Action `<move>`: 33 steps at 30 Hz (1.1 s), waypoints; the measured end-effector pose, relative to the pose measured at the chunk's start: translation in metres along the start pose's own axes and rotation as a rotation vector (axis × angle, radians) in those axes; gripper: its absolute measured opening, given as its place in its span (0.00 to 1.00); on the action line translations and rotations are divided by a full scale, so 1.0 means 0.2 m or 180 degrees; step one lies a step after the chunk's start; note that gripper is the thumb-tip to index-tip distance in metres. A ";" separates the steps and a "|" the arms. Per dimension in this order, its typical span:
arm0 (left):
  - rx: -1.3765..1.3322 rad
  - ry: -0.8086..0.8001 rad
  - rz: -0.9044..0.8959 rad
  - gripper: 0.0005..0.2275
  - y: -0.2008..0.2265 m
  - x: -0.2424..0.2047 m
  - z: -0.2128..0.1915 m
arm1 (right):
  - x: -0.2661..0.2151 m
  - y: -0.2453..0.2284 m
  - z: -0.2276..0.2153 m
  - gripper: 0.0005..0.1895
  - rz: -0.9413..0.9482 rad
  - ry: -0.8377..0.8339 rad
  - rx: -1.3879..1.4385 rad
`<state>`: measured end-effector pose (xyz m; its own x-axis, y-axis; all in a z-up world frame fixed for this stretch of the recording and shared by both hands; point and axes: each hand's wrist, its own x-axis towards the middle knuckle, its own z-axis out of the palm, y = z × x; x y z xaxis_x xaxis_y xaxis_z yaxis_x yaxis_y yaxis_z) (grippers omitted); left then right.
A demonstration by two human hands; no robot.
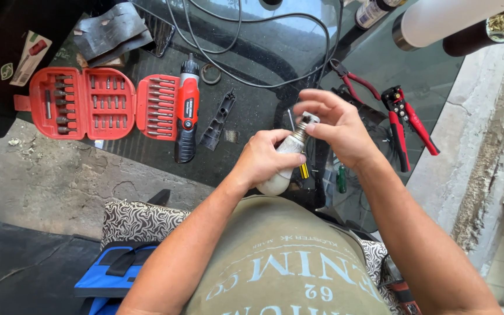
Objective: Repairing a light socket by disassembling it with a screwdriver on a tool-covered table.
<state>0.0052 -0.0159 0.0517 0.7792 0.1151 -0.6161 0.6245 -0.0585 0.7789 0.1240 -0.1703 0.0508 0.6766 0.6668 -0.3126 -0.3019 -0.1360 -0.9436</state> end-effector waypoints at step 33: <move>0.0576 0.1047 -0.0359 0.32 -0.34 0.22 0.06 | -0.16 0.44 -0.15 0.25 0.0398 0.0893 0.2702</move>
<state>-0.0014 -0.0182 -0.0292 0.6647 0.4409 -0.6032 0.7274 -0.1978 0.6570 0.0965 -0.2259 -0.0266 0.7110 0.4649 -0.5276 -0.7032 0.4654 -0.5375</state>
